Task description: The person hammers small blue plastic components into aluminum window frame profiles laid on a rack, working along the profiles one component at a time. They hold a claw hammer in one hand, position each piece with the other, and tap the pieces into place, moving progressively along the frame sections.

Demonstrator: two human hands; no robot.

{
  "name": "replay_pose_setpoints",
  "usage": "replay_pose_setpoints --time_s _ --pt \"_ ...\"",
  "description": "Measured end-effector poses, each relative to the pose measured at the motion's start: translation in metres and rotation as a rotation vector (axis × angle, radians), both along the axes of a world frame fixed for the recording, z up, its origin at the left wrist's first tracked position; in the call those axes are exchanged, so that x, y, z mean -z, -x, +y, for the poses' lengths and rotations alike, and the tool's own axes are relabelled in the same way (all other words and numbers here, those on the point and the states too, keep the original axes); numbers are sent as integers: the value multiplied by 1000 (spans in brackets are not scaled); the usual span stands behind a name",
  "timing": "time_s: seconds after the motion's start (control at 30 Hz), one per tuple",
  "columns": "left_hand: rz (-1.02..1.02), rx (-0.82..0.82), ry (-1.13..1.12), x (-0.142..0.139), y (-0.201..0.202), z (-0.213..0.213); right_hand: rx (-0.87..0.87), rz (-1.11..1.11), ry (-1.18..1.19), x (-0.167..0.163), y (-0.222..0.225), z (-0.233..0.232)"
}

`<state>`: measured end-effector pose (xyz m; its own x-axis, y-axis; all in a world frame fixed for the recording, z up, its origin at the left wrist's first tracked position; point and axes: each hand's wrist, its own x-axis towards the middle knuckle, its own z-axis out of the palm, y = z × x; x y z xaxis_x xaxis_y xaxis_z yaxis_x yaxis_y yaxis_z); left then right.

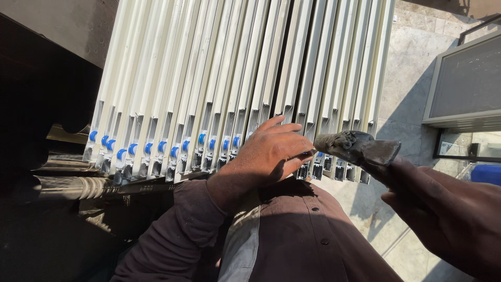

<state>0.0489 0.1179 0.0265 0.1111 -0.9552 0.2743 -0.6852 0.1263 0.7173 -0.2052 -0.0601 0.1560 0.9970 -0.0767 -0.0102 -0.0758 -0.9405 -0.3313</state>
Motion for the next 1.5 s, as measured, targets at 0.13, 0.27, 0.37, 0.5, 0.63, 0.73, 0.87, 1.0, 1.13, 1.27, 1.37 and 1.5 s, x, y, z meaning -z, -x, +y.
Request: replay_pose_setpoints --time_s 0.13,0.27,0.37,0.5,0.63,0.73,0.87,1.0,1.13,1.27,1.37,1.5 --pt "-44 -2 43 1 0 1 20 250 101 8 2 -1" --pt "-12 -22 52 2 3 2 105 311 35 23 9 -7" --pt "-31 -3 60 2 1 1 340 316 -118 23 19 -8" --pt "-45 4 75 2 1 0 272 95 -94 26 20 -2" --pt "-20 -5 72 1 1 2 219 262 63 31 13 -3" --pt "-32 -5 78 -2 0 2 296 214 -34 32 18 -7" --pt "-41 -3 116 -11 1 -1 332 174 -50 39 30 -7" --pt "244 7 -179 -21 -7 2 307 181 -53 47 36 -7" --pt "207 -42 -89 -18 -19 8 468 99 -217 44 38 -6" --pt "24 -54 63 -7 -19 6 565 125 -247 39 31 1" --pt "20 -57 23 0 -18 2 638 206 -224 36 24 7" --pt "-27 -61 0 4 -16 -2 649 306 -191 30 19 9"
